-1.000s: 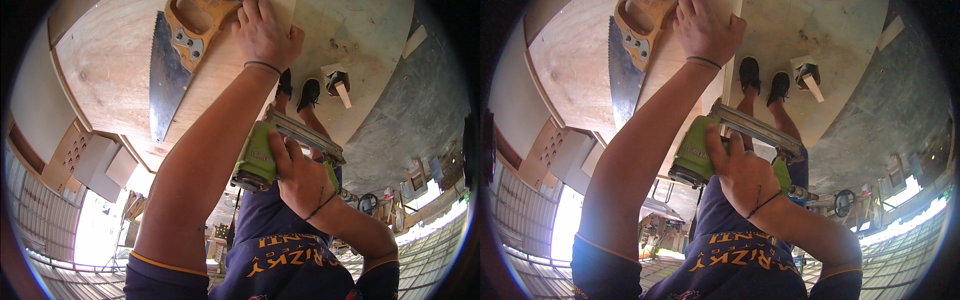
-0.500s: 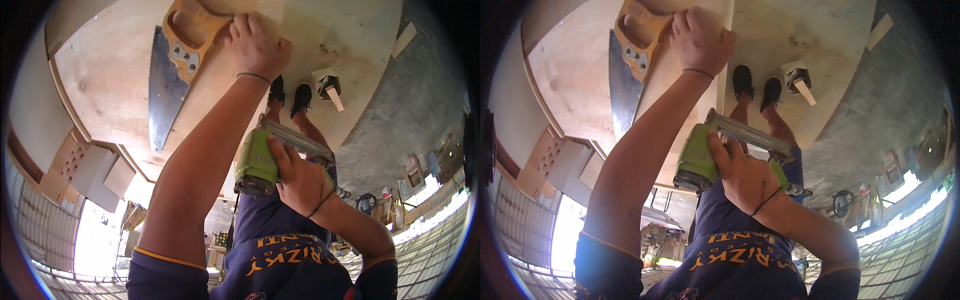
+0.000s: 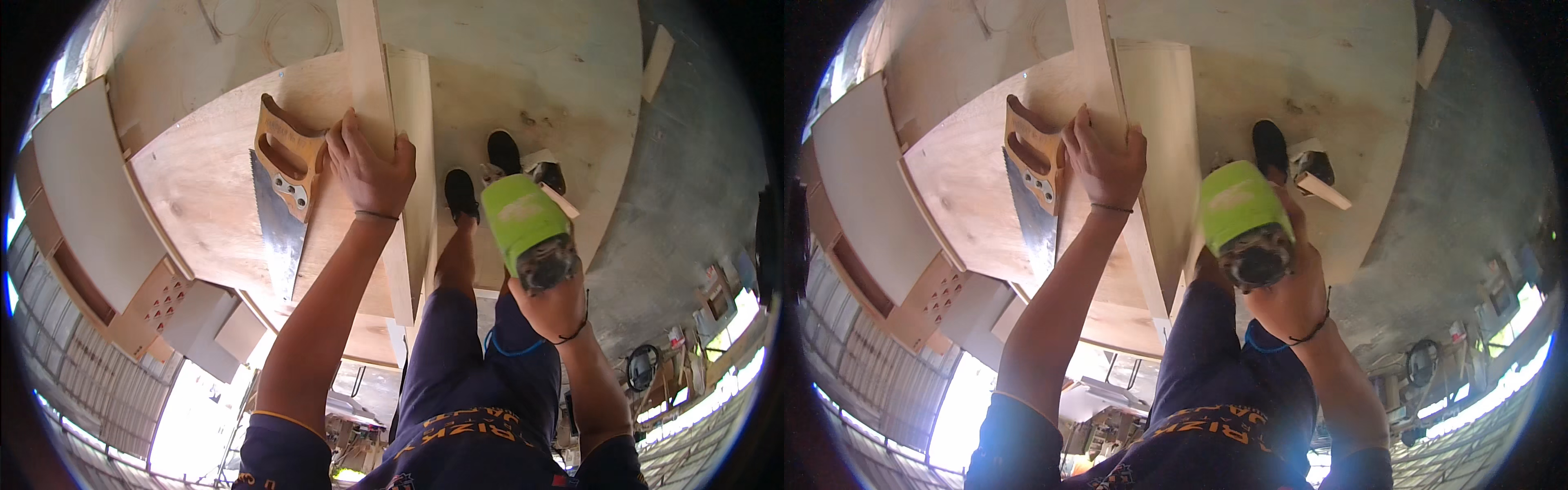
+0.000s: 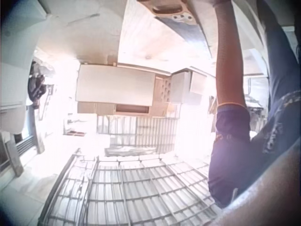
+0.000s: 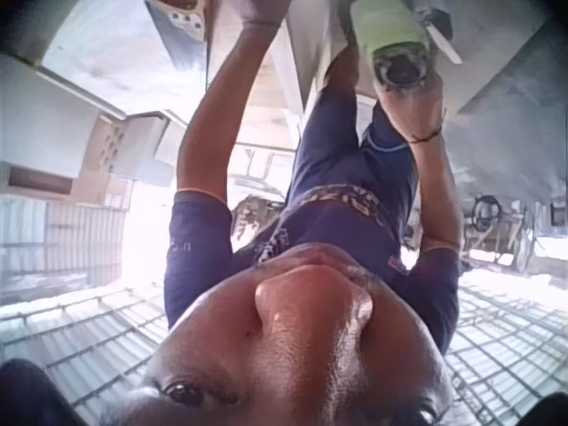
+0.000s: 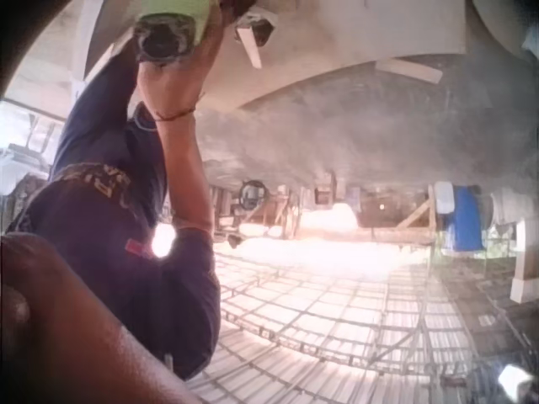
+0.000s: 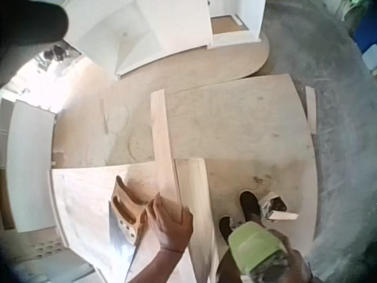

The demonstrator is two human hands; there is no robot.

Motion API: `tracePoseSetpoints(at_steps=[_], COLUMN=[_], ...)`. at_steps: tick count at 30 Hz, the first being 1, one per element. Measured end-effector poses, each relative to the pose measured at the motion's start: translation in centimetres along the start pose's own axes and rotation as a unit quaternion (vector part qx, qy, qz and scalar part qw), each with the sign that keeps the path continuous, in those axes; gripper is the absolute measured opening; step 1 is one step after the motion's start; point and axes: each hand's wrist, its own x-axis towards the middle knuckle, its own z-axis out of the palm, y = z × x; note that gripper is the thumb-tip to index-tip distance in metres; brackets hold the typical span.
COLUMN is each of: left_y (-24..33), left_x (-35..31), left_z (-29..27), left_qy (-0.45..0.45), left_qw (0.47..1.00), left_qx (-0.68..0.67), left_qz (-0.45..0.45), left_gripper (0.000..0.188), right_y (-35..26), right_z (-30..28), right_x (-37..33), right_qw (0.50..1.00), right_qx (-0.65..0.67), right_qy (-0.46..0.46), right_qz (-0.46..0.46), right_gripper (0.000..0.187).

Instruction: The person positions and secures wooden slats onto a wooden structure using a pneumatic nail gun and then saws a piece of plywood.

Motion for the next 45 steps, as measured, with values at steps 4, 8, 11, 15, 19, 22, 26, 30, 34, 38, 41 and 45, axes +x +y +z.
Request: tracePoseSetpoints(at_steps=[4, 8, 11, 15, 19, 22, 26, 30, 34, 38, 41, 45], left_y=[1.3, 2.3, 2.5, 2.9, 2.3, 2.7, 3.0, 2.8, 2.9, 3.1, 3.0, 2.9], left_x=[2.5, 7.1, 8.0, 8.0, 7.2, 7.1, 7.2, 7.3, 6.9, 6.6, 6.7, 6.8], left_z=[1.2, 2.6, 2.9, 2.5, 2.3, 2.8, 2.5, 2.5, 2.2, 2.7, 2.6, 2.3], left_qy=[0.036, 0.048, 0.045, 0.044, 0.063, 0.086, 0.075, 0.068, 0.087, 0.102, 0.106, 0.098], left_qw=[0.999, 0.997, 0.997, 0.996, 0.996, 0.993, 0.993, 0.994, 0.993, 0.989, 0.989, 0.992], left_qx=[0.020, 0.042, 0.046, 0.052, 0.066, 0.050, 0.052, 0.052, 0.071, 0.003, -0.005, 0.001], left_qz=[-0.026, -0.039, -0.052, -0.054, -0.024, -0.069, -0.070, -0.069, -0.046, -0.103, -0.102, -0.079], left_gripper=[0.070, 0.067, 0.065, 0.062, 0.055, 0.052, 0.051, 0.052, 0.049, 0.050, 0.047, 0.046], right_y=[2.7, 3.7, 5.0, 4.9, 5.2, 5.3, 5.5, 4.3, 4.8, 2.5, 1.3, -0.2], right_z=[-1.3, -2.2, -3.9, -5.5, -6.9, -7.4, -7.4, -7.3, -7.3, -7.0, -7.0, -7.8], right_x=[1.3, 2.4, 2.8, 3.8, 4.2, 4.3, 4.3, 4.9, 4.9, 5.9, 6.8, 9.1], right_qw=[0.999, 0.992, 0.997, 0.994, 0.999, 0.998, 1.000, 0.999, 0.998, 0.995, 0.997, 0.999], right_qx=[0.048, 0.095, 0.062, 0.105, 0.036, 0.015, 0.014, 0.039, 0.038, 0.089, 0.081, 0.036], right_qy=[0.007, 0.081, 0.035, 0.039, 0.005, 0.008, -0.006, -0.007, -0.048, -0.026, 0.000, -0.003], right_qz=[0.017, -0.004, -0.038, -0.002, -0.036, -0.061, -0.022, -0.021, 0.007, 0.033, 0.005, -0.027], right_gripper=[0.060, 0.019, 0.021, 0.023, 0.029, 0.034, 0.027, 0.028, 0.028, 0.025, 0.027, 0.027])
